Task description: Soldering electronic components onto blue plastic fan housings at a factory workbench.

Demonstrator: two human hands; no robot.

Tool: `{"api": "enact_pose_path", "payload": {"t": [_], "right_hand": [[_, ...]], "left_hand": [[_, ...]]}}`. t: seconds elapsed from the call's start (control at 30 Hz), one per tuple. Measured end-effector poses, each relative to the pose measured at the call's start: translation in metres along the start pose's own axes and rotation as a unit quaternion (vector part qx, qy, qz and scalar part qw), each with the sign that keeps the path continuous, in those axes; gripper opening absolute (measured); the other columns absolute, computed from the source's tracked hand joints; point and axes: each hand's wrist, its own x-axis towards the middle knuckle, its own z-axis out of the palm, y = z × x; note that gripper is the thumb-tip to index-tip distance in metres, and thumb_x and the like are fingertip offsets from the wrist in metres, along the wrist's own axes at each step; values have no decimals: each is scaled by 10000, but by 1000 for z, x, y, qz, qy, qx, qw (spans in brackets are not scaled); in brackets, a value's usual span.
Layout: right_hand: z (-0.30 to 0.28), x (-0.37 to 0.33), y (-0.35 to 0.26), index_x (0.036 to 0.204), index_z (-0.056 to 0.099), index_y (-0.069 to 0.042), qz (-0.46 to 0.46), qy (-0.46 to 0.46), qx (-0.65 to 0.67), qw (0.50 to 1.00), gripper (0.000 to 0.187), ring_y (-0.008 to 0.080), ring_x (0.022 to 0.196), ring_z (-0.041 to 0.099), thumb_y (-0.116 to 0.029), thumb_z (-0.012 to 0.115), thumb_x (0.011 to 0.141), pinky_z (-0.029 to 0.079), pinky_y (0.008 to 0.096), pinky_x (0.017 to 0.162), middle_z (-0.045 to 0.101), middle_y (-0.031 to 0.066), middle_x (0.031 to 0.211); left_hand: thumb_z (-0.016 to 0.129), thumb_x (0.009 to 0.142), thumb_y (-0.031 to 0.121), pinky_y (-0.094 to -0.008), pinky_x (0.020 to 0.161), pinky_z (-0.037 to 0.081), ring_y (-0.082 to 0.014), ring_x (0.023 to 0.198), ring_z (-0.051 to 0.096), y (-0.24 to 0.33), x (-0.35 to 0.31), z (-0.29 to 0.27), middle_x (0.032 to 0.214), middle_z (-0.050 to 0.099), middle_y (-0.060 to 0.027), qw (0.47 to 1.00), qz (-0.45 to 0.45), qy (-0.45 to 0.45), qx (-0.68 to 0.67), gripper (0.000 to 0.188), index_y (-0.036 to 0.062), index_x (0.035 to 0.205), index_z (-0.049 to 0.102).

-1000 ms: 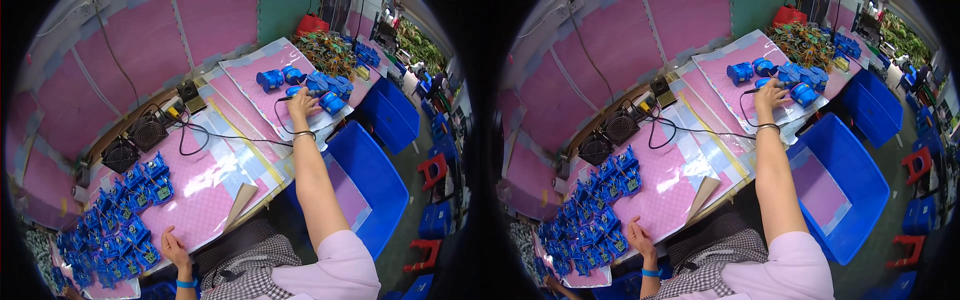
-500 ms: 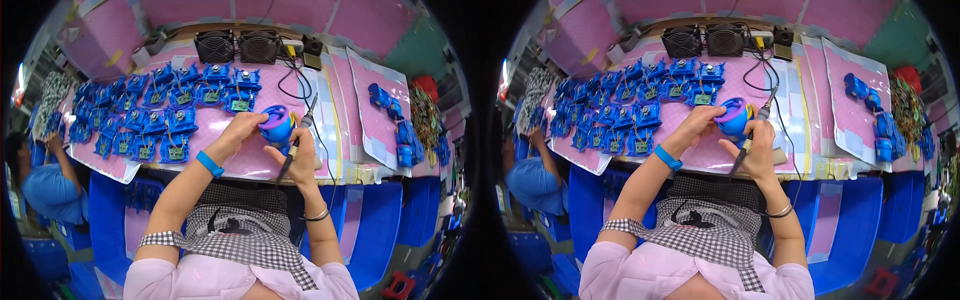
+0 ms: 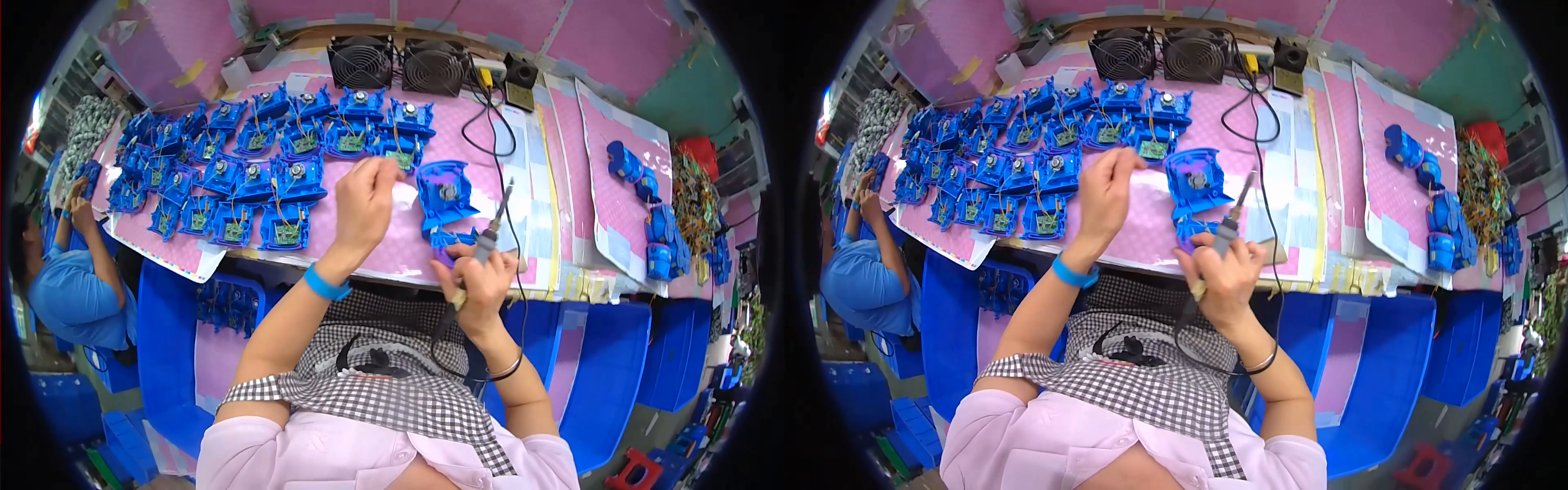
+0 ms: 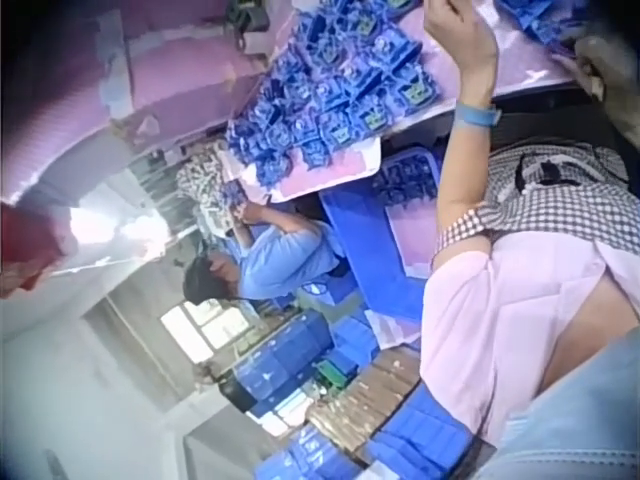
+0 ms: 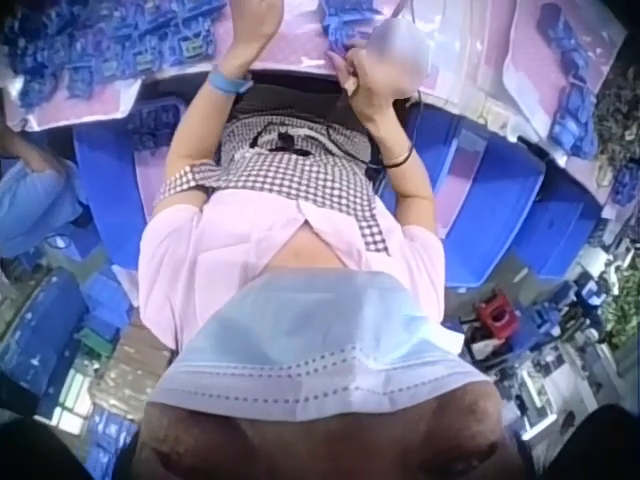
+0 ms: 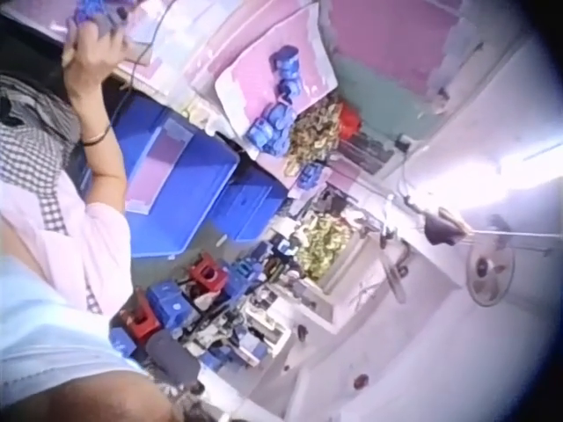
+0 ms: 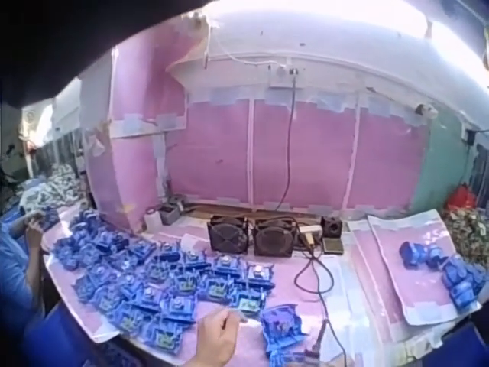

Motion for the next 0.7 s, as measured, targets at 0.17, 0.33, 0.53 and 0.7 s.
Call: {"api": "enact_pose_path", "payload": {"t": [0.17, 0.33, 0.53, 0.7], "right_hand": [[9, -8, -4, 673, 461, -128, 18, -58, 29, 998, 352, 182, 707, 580, -174, 809, 689, 323, 359, 775, 693, 17, 830], [4, 15, 28, 677, 420, -111, 33, 39, 85, 995, 345, 186, 625, 545, -1, 746, 711, 370, 338, 694, 697, 46, 773], [9, 37, 75, 711, 429, -47, 66, -26, 160, 985, 250, 214, 649, 530, 49, 659, 732, 430, 323, 635, 680, 81, 816], [16, 38, 77, 738, 446, -24, 77, -95, 181, 976, 217, 227, 748, 624, 62, 644, 751, 464, 308, 622, 617, 90, 745]], "left_hand": [[665, 849, 262, -356, 563, 442, -258, 592, 589, 3, -50, -41, 664, 625, -142, 947, -264, -156, 96, 316, -22, 713, 649], [709, 807, 325, -315, 527, 421, -172, 567, 565, 11, -63, -27, 645, 625, -109, 950, -148, -232, 150, 351, -19, 747, 671], [692, 775, 258, -398, 481, 405, -309, 542, 579, 17, -62, -15, 602, 582, -164, 943, -50, -284, 164, 370, -17, 578, 541], [706, 766, 190, -380, 455, 364, -270, 464, 496, 26, -82, -56, 540, 523, -145, 966, -15, -173, 191, 338, -16, 581, 512]]}}
